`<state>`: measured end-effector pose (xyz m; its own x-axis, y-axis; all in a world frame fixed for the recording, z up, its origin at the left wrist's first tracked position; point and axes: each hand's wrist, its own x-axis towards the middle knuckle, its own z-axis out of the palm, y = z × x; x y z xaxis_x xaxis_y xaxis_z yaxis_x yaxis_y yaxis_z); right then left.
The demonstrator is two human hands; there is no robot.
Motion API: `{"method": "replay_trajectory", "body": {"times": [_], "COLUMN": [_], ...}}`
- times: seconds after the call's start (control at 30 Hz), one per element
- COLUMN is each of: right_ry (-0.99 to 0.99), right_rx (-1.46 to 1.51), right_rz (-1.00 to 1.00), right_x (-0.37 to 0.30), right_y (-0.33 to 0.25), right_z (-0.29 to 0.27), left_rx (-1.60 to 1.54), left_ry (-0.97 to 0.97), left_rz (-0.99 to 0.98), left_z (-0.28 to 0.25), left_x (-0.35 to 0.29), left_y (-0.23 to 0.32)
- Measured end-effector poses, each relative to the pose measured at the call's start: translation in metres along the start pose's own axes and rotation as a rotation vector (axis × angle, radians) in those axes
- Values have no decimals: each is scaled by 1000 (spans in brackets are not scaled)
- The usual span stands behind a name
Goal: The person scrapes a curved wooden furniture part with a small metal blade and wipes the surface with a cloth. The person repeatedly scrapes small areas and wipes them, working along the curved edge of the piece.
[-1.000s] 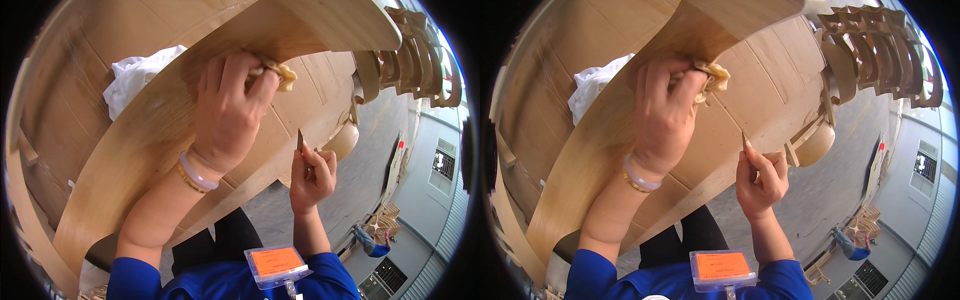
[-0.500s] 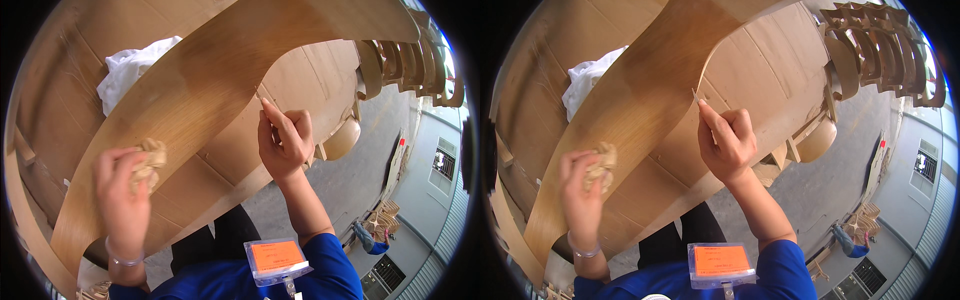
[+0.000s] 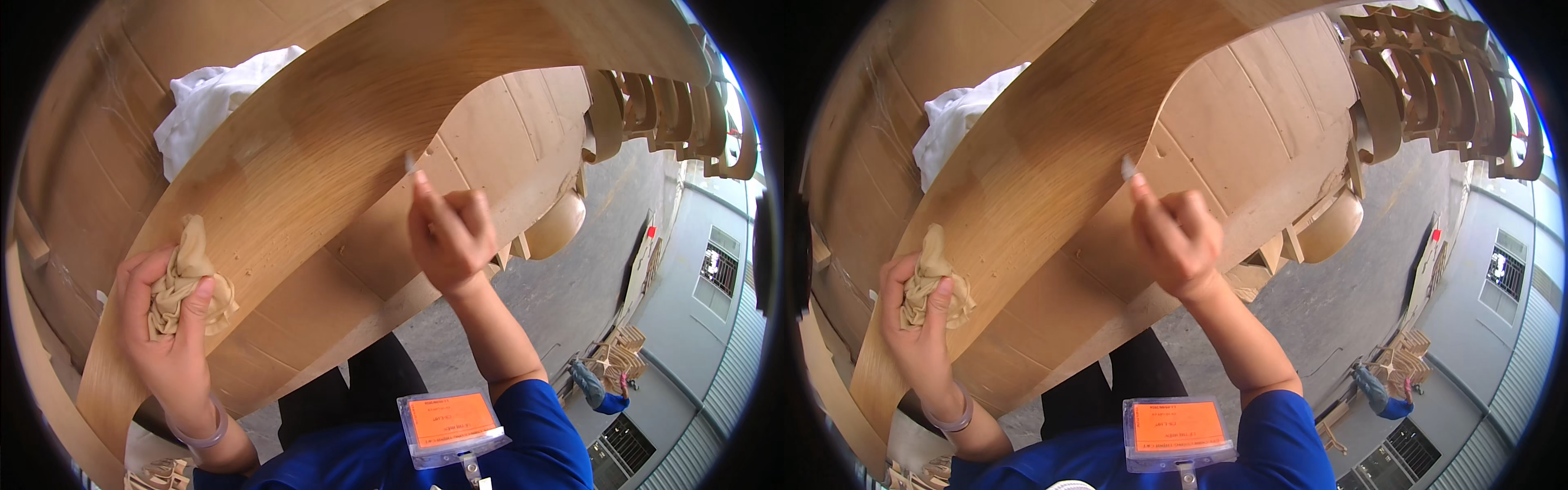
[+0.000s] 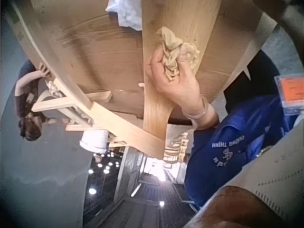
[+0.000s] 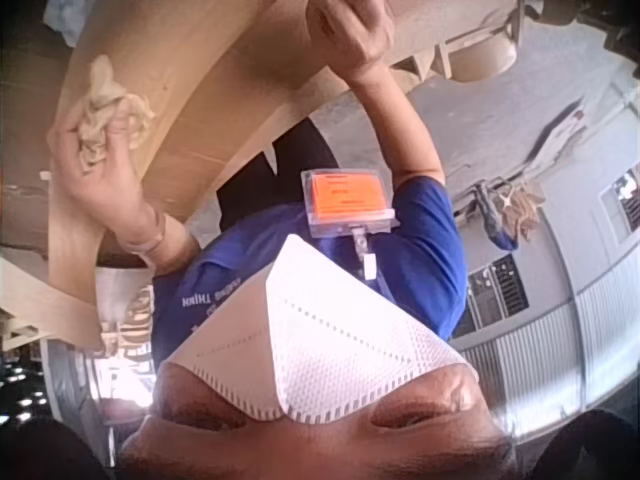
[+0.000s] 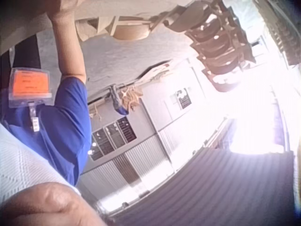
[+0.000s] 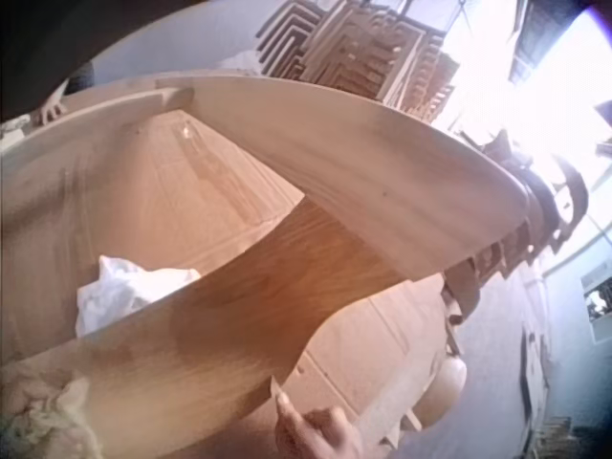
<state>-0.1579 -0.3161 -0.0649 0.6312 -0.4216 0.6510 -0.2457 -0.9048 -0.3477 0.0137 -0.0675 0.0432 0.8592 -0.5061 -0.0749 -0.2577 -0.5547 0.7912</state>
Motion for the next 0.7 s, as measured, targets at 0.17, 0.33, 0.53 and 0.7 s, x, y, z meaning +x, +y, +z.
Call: {"method": "replay_trajectory", "body": {"times": [0.17,0.33,0.53,0.7], "right_ry": [18,-134,-54,-55], "right_rx": [-16,120,52,117], "right_rz": [16,-103,2,-51], "right_x": [-5,-8,-9,-13], "right_y": [-2,-2,-7,-5], "right_z": [2,-1,-2,0], "left_rx": [46,74,189,278], "left_ry": [1,6,51,64], "left_rz": [52,54,98,151], "left_z": [5,11,15,19], "left_x": [0,0,0,1], "left_y": [-4,-6,-5,-5]}}
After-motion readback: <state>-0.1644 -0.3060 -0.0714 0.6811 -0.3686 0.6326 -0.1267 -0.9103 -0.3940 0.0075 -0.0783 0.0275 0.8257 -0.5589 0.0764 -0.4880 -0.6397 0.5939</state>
